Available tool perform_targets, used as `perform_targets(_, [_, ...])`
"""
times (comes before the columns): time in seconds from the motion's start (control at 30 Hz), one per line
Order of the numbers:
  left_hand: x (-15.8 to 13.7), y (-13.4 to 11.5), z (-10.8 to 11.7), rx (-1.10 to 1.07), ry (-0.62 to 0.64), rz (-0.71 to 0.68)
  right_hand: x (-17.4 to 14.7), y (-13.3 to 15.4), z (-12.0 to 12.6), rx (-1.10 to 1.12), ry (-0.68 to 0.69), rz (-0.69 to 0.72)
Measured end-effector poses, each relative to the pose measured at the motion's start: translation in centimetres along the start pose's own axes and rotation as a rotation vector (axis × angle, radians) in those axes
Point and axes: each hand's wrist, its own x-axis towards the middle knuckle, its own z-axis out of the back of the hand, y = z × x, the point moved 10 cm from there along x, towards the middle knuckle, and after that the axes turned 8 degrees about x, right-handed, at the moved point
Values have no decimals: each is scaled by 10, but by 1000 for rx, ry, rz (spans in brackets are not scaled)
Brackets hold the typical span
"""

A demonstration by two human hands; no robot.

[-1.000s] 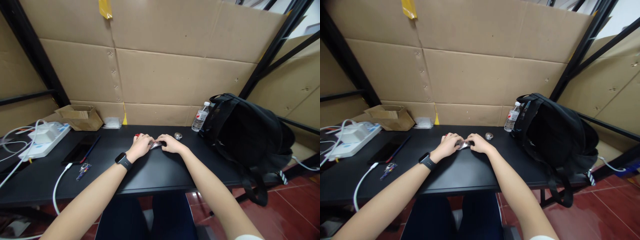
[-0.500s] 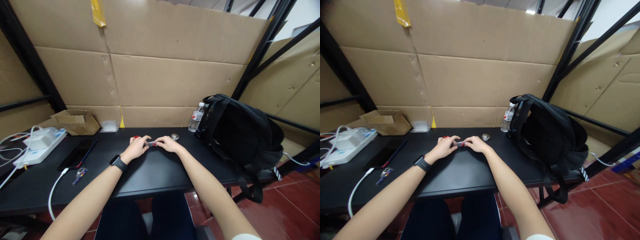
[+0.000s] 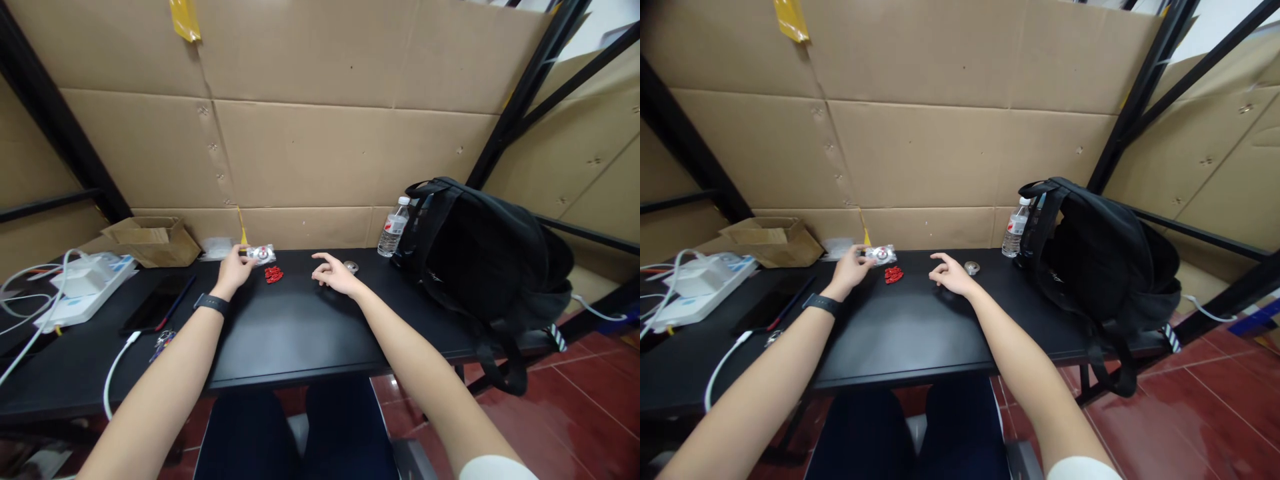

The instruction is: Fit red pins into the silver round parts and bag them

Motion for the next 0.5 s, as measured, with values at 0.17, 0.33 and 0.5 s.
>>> perform_targets(0.17, [10,41,-2,228,49,86,0,-3,0,-9,20,9])
perform_targets(0.33, [3,13,-5,458,21,-57,1,-6,-1,-27,27,1])
perform_targets(0.5, [-6,-11,0,615,-44,-119,1,-6,-2,-59,41,10])
